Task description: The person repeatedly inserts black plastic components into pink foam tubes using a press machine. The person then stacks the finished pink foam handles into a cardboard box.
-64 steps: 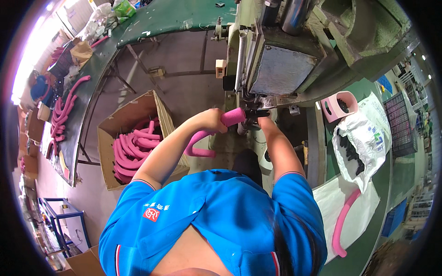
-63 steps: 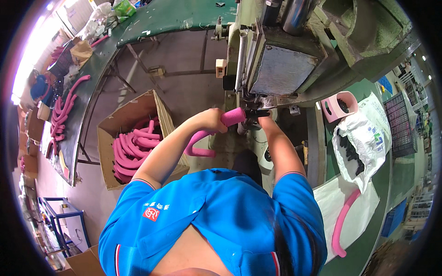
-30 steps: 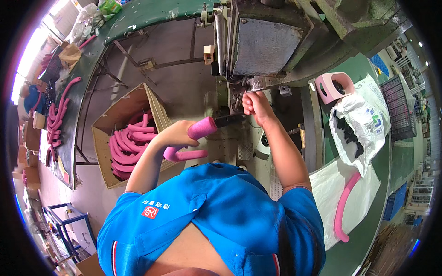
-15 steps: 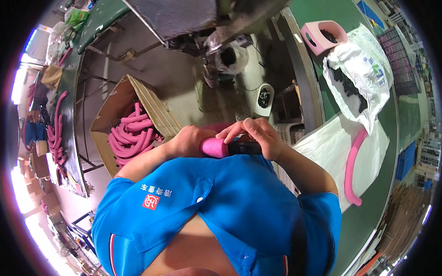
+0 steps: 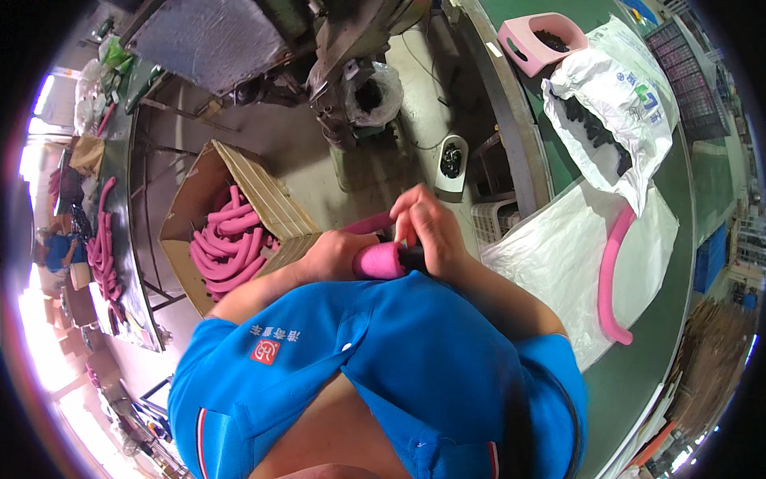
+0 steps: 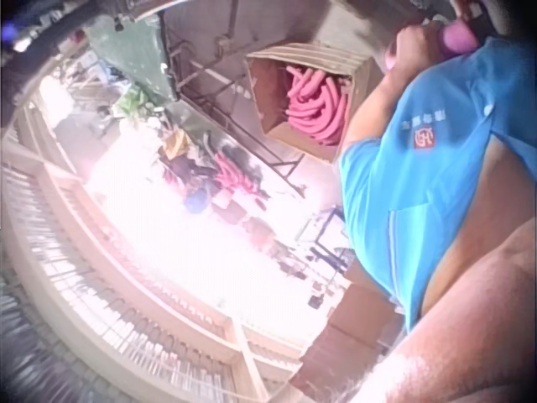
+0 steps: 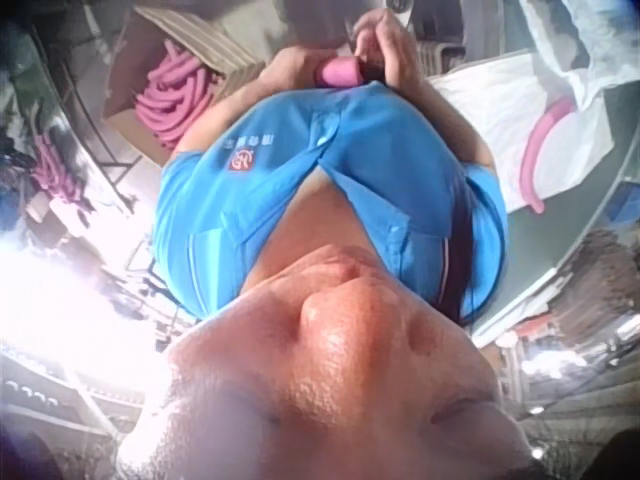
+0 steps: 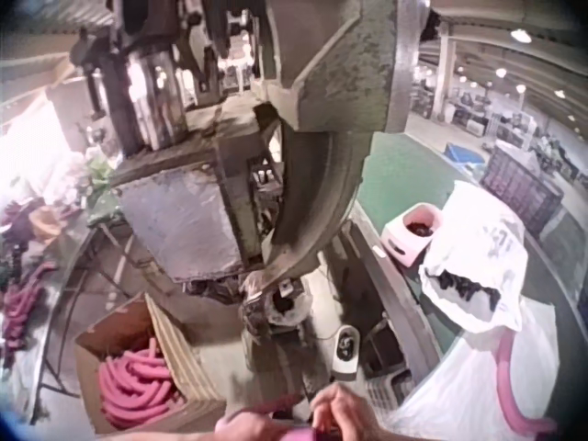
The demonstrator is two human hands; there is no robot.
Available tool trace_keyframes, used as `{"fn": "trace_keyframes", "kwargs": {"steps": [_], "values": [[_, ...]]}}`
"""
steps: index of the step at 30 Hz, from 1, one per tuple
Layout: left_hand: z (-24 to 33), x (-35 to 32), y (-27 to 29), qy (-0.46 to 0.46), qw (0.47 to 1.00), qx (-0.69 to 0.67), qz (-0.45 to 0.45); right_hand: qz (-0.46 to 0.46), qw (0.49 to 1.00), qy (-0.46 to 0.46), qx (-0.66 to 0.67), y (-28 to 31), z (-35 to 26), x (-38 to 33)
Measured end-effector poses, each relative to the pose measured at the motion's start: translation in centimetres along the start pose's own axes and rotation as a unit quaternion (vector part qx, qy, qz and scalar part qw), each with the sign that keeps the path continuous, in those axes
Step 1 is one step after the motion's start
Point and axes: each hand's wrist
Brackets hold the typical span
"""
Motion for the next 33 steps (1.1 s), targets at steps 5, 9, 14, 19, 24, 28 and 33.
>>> {"fn": "trace_keyframes", "kwargs": {"steps": [5, 9, 14, 19, 24, 28, 33], "values": [[-2.0, -1.6, 1.1, 0.182, 0.856, -0.315, 0.367, 0.271, 0.956, 0.113, 0.019, 2.3, 4.0, 2.5], [-5.6, -3.3, 4.1, 0.079, 0.602, -0.671, 0.426, 0.373, 0.915, -0.148, 0.033, 6.0, 8.9, 1.5], [-13.8, -1.3, -1.0, 0.185, 0.621, -0.674, 0.354, 0.027, 0.868, -0.120, 0.481, 5.0, 7.2, -0.4], [-17.9, 2.8, -7.8, 0.358, 0.865, -0.291, 0.197, 0.001, 0.971, -0.009, 0.238, 2.9, 7.5, 1.0], [3.8, 12.1, -0.2, -0.185, 0.895, -0.382, 0.138, -0.015, 0.993, 0.072, 0.089, 2.9, 5.7, -1.5], [8.5, 14.9, 1.0, -0.281, 0.903, -0.314, 0.087, -0.055, 0.994, 0.088, 0.045, 2.9, 7.0, -2.2], [10.5, 14.7, 1.0, -0.292, 0.926, -0.216, 0.100, -0.077, 0.992, 0.094, 0.013, 3.5, 8.4, -2.4]]}}
Point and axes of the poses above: each hand's wrist, its own x-axis towards the middle knuckle, its own y-axis out of the back of the hand, z = x × y, and after that the axes turned 8 degrees about z, right-handed
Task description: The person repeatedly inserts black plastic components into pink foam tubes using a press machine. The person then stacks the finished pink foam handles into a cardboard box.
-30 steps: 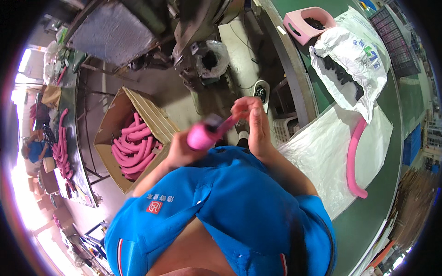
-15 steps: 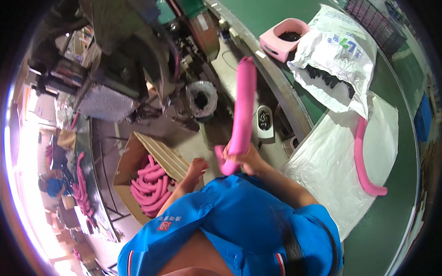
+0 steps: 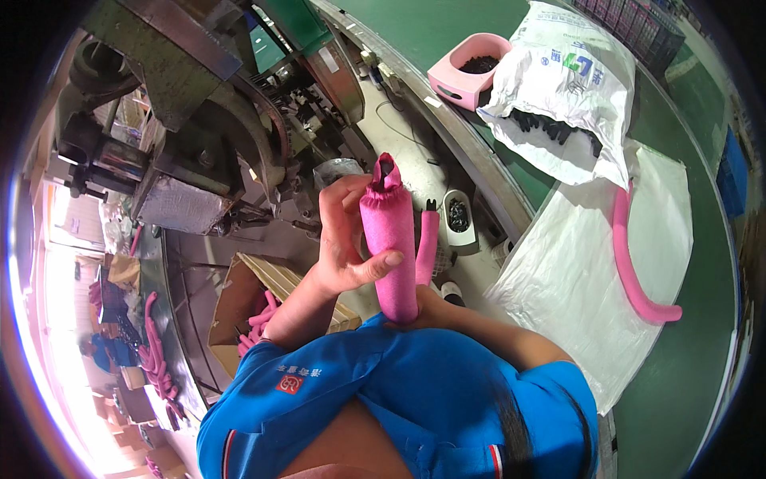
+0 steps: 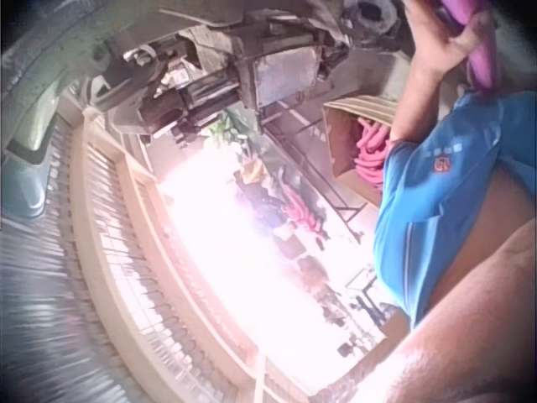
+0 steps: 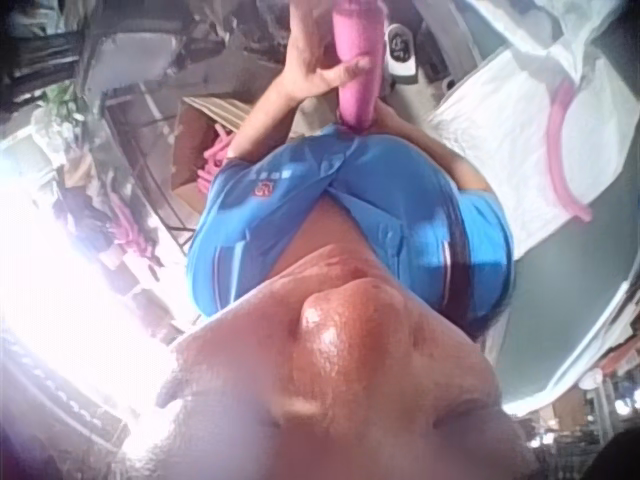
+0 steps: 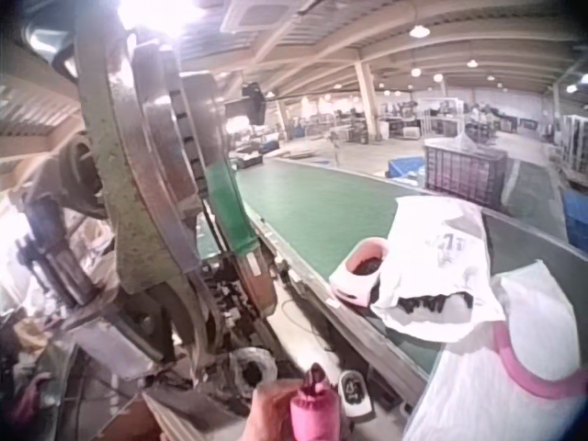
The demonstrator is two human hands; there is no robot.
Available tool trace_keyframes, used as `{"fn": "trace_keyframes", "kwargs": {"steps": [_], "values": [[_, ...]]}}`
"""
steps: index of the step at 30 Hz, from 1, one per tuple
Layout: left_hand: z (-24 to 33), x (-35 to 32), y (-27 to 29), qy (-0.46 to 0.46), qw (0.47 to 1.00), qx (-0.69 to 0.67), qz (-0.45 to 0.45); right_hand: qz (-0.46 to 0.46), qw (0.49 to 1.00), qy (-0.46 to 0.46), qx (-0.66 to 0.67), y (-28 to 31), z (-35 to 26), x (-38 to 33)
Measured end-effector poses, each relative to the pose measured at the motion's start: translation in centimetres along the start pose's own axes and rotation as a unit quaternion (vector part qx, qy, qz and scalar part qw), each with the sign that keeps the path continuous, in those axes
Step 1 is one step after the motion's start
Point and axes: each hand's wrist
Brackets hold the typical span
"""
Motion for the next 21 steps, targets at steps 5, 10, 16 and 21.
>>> {"fn": "trace_keyframes", "kwargs": {"steps": [5, 10, 16, 21], "values": [[0.0, -0.4, 0.6, -0.008, 1.000, -0.025, -0.012, -0.020, 1.000, -0.008, 0.003, -0.2, -0.2, 0.4], [-0.4, -3.1, -0.5, 0.111, 0.989, -0.096, -0.002, -0.012, 1.000, -0.028, 0.006, -0.9, 0.7, 0.3], [-0.2, -5.5, -0.4, 0.169, 0.959, -0.194, 0.118, -0.080, 0.996, -0.021, -0.045, 0.4, -4.3, 1.8], [-0.2, -5.5, -0.9, 0.160, 0.971, -0.141, 0.108, 0.168, 0.965, 0.197, -0.040, 3.3, -11.8, 3.9]]}}
Point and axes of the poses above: each hand's wrist, its own x-axis towards the middle knuckle, its own y-axis out of the back of the hand, z = x × y, and after that the axes turned 8 degrees about z, right-handed
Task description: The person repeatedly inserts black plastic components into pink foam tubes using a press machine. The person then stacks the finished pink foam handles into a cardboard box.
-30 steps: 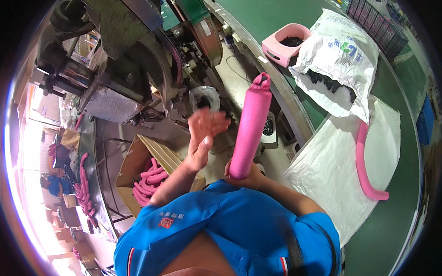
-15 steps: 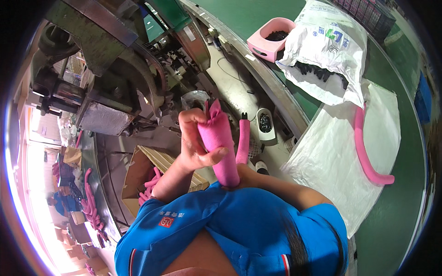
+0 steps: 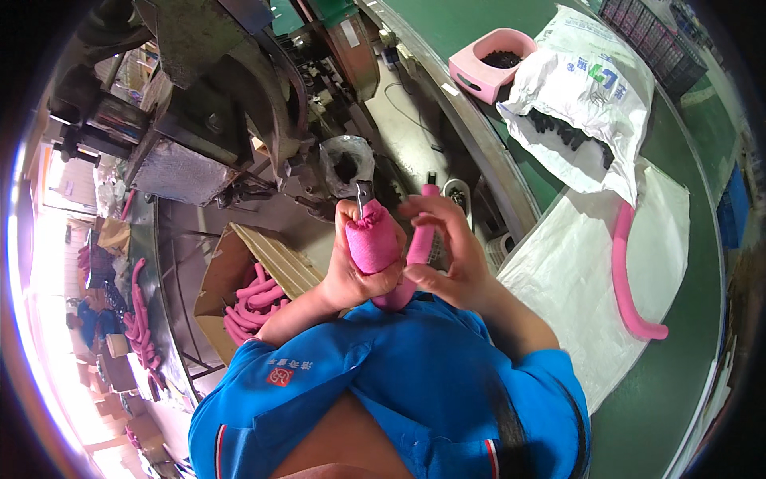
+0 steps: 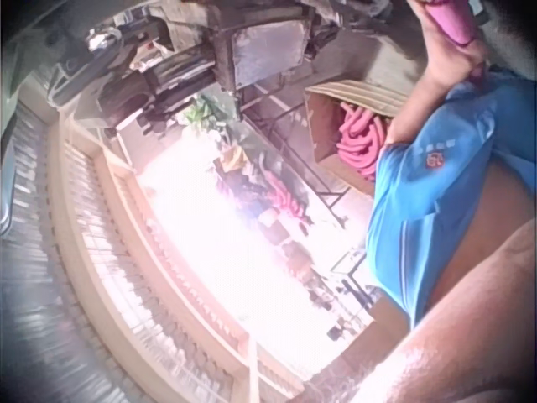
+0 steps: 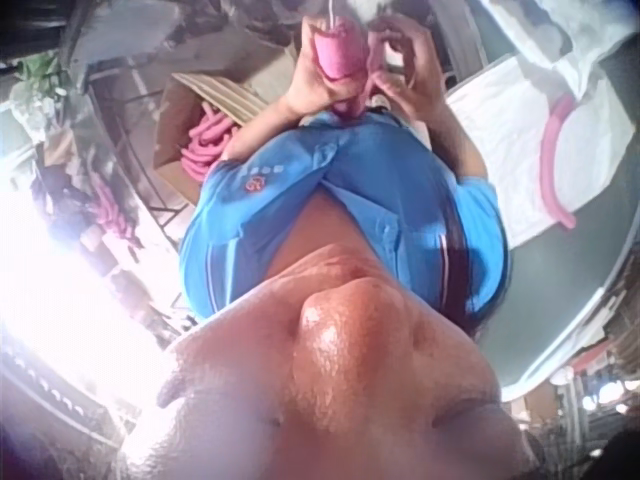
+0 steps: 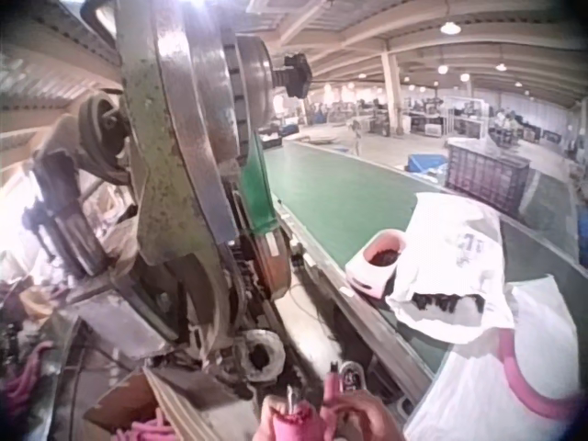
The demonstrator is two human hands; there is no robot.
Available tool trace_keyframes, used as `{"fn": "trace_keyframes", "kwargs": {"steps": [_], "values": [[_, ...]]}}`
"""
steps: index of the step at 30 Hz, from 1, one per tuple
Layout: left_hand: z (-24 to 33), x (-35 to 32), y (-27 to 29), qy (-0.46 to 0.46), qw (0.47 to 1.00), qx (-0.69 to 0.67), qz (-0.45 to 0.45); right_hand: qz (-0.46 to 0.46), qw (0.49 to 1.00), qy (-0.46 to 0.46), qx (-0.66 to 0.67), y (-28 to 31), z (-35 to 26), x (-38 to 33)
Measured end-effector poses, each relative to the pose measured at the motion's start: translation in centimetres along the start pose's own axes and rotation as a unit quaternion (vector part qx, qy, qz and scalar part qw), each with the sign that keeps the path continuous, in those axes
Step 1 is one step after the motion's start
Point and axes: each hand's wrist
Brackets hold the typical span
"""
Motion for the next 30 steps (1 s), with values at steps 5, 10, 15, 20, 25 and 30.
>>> {"fn": "trace_keyframes", "kwargs": {"steps": [5, 10, 15, 20, 25, 30], "values": [[0.0, 0.2, 0.1, -0.015, 0.999, 0.018, -0.025, -0.014, 0.938, 0.208, -0.276, -2.4, -3.2, 2.3], [0.9, -0.3, 0.0, 0.043, 0.995, 0.086, -0.023, 0.019, 0.900, 0.243, -0.362, -2.6, -3.3, 1.9], [0.7, -0.3, -0.4, 0.049, 0.996, 0.059, -0.047, 0.011, 0.944, 0.148, -0.293, -2.0, -2.1, 2.9], [-1.9, 0.3, -0.1, 0.134, 0.983, 0.111, -0.063, 0.060, 0.979, -0.195, -0.018, -0.6, 1.4, 2.1], [-6.6, -3.3, 3.2, 0.210, 0.944, 0.250, 0.050, 0.238, 0.895, -0.346, 0.148, 7.3, 7.8, 3.2], [-3.5, -4.4, 3.9, 0.225, 0.938, 0.239, 0.113, 0.293, 0.769, -0.036, -0.567, 28.1, 20.5, 4.7]]}}
Point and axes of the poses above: each hand's wrist, its own x-axis towards the middle knuckle, its own y-axis out of the back of the hand, z = x × y, and after that the axes turned 8 degrees about z, right-handed
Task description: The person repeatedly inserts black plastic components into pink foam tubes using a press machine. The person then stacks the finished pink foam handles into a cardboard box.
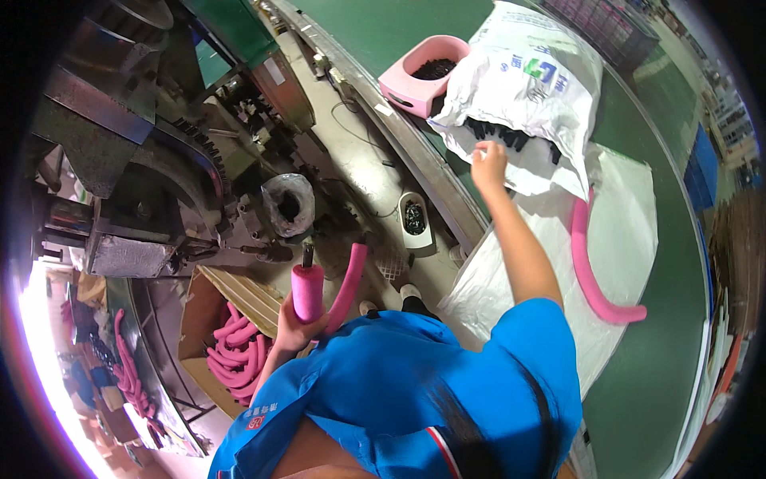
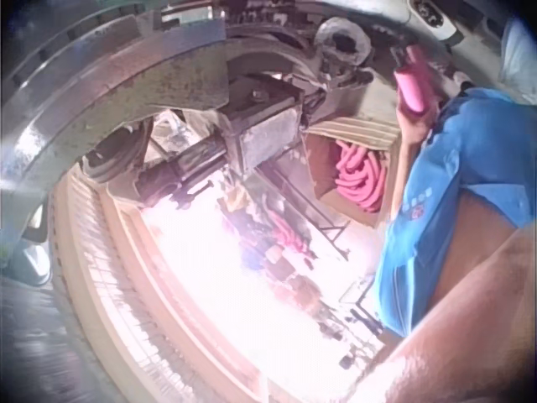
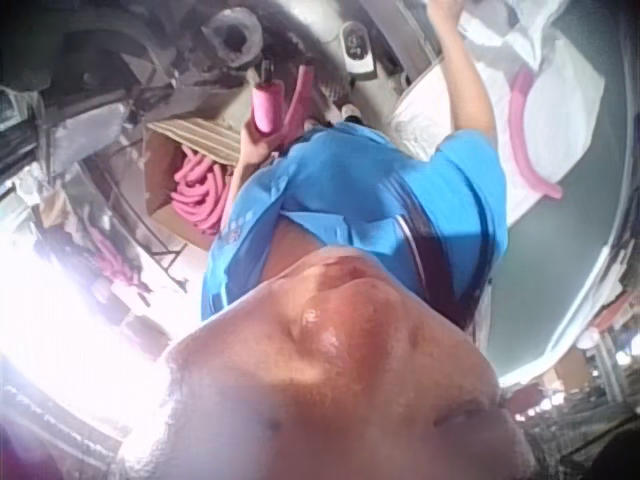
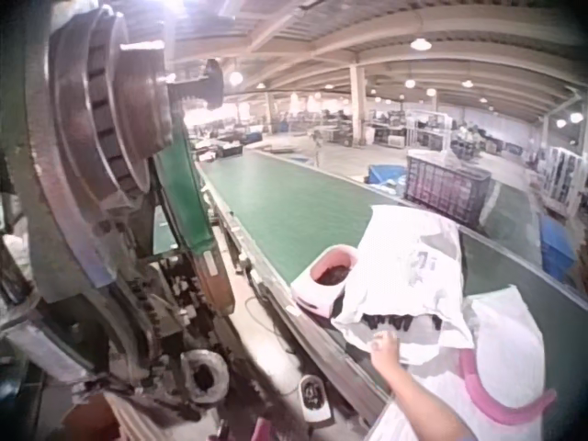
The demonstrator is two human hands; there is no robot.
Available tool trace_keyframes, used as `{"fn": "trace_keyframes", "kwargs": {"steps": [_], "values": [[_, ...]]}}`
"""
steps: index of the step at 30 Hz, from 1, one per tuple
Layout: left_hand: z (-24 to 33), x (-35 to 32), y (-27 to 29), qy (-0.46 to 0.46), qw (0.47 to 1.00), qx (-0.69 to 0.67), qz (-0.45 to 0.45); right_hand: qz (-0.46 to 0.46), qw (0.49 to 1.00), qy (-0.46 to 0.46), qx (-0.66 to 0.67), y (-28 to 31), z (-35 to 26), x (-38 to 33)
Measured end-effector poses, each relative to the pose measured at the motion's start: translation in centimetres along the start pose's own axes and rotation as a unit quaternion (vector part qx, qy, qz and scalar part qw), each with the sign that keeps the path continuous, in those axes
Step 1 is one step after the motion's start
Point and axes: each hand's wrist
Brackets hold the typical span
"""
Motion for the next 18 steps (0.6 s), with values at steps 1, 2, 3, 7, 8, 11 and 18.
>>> {"fn": "trace_keyframes", "kwargs": {"steps": [1, 2, 3, 7, 8, 11, 18], "values": [[-0.1, -0.3, 0.4, -0.002, 0.999, 0.029, -0.019, -0.023, 0.999, -0.031, -0.023, -0.9, 1.8, 1.5], [-0.2, -0.9, 0.8, -0.002, 0.998, 0.059, -0.033, -0.079, 0.992, -0.088, -0.048, -2.1, 2.7, 2.9], [0.0, -1.4, 0.7, -0.007, 0.997, 0.079, -0.025, -0.095, 0.986, -0.107, -0.086, -3.3, 2.2, 3.9], [1.2, -2.6, 0.2, -0.030, 0.992, 0.121, -0.001, -0.081, 0.965, -0.095, -0.229, -7.2, 2.3, 6.5], [1.4, -2.7, 0.2, -0.034, 0.992, 0.122, 0.005, -0.120, 0.953, -0.098, -0.259, -7.6, 2.4, 7.0], [2.0, -2.7, 0.2, -0.019, 0.989, 0.145, -0.002, -0.232, 0.916, -0.089, -0.314, -7.9, 3.1, 7.7], [2.6, -2.1, -0.4, -0.008, 0.993, 0.118, -0.024, -0.318, 0.905, -0.098, -0.263, -3.3, 7.3, 8.5]]}}
Point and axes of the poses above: each hand's wrist, its own x-axis towards the middle knuckle, its own y-axis out of the back of the hand, z = x × y, and after that the axes turned 8 degrees about z, right-handed
